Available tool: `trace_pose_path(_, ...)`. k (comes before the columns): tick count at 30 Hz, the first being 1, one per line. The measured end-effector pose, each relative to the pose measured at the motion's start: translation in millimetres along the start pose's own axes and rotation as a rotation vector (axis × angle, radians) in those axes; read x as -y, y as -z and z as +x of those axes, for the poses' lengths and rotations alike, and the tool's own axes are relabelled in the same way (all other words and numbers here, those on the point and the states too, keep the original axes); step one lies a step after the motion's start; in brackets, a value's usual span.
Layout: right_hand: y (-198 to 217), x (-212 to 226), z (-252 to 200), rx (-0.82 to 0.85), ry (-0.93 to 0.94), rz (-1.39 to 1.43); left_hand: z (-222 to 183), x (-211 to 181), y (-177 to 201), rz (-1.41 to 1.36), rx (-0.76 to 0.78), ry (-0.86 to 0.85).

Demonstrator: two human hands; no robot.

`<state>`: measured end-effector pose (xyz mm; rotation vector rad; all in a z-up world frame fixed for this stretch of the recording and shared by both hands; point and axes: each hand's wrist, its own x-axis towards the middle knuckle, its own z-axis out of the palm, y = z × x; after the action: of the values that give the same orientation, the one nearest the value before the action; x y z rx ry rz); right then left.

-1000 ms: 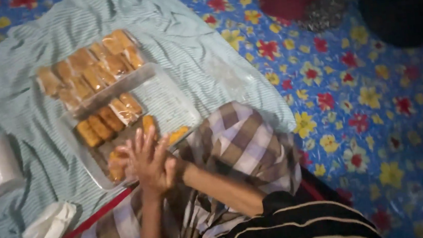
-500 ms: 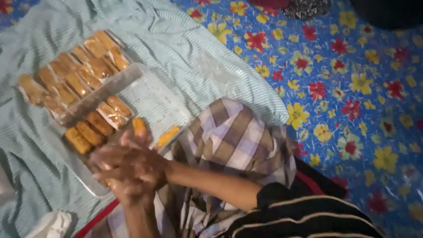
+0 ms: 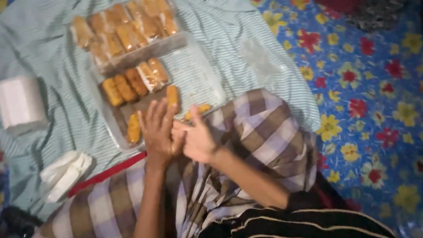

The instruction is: Individually wrapping rectangular snacks in plastic sheets and organizing them in a plastic container.

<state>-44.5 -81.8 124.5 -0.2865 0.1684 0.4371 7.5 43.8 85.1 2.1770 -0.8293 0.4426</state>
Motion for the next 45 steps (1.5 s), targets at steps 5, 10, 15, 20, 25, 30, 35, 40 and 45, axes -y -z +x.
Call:
trace_pose_path(5, 17, 51, -34, 0.16, 0.022, -0.182, -38, 76, -28, 0.079, -0.263, 0.168)
trace_pose_path(10, 47, 98, -75, -0.286, 0.33, -0.687, -41, 66, -35, 0.224, -0.351, 0.18)
trace_pose_path(15, 76, 130, -103, -0.697, 0.65, -1.629, -33, 51, -30, -0.033, -0.359, 0.261)
trace_pose_path(20, 86, 129, -117, -0.888, 0.435, -2.516, -44, 59, -38, 0.108, -0.292, 0.31)
trace_pose_path(25, 90, 118, -114, -0.927, 0.485, -2.614, -56, 75, -47, -0.003, -0.248, 0.325)
trace_pose_path(30, 86, 118, -120, -0.892, 0.525, -2.627, -56, 62, -34, -0.018, -0.176, 0.361)
trace_pose_path(35, 84, 117, -123, -0.88, 0.551, -2.569, -55, 64, -37, 0.044, -0.202, 0.3)
trace_pose_path(40, 89, 117, -124, -0.876, 0.574, -2.573, -58, 68, -41, 0.032, -0.216, 0.28)
trace_pose_path(45, 86, 117, -123, -0.894, 0.603, -2.577, -54, 62, -35, 0.059, -0.2, 0.254)
